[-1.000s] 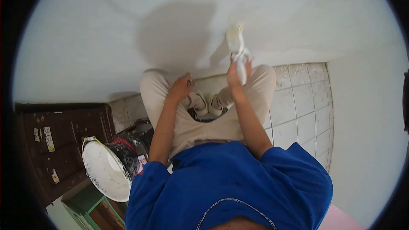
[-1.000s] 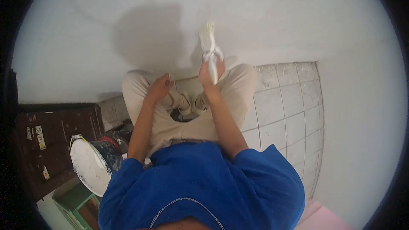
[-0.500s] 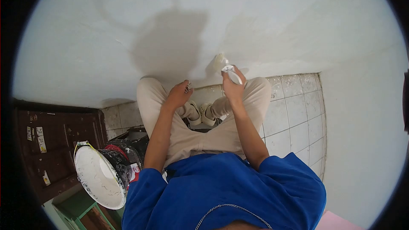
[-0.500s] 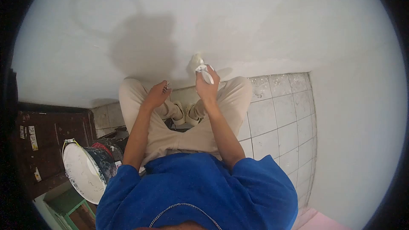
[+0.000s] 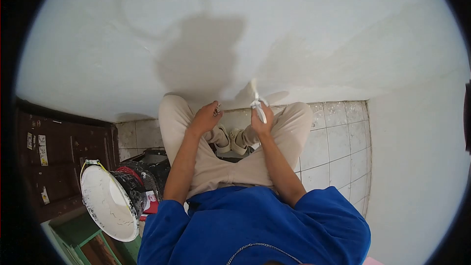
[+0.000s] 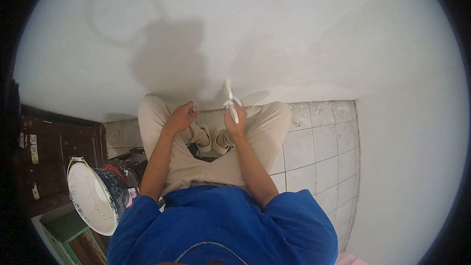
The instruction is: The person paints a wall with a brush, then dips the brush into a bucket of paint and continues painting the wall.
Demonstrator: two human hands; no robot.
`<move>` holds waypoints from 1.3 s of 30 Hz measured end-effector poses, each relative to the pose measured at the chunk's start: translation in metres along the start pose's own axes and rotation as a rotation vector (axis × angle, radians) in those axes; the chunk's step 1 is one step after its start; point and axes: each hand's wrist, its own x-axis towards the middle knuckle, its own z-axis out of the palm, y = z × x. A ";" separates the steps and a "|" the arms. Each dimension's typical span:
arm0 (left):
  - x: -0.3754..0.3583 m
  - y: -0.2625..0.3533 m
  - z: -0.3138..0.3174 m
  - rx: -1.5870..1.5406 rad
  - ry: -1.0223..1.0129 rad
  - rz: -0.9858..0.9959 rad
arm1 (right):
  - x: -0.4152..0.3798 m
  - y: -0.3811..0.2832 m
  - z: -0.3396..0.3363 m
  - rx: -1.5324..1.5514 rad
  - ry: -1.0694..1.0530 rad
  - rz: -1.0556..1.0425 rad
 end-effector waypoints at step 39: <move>0.005 -0.008 0.002 0.049 -0.013 -0.012 | 0.046 -0.072 -0.051 0.156 0.020 0.068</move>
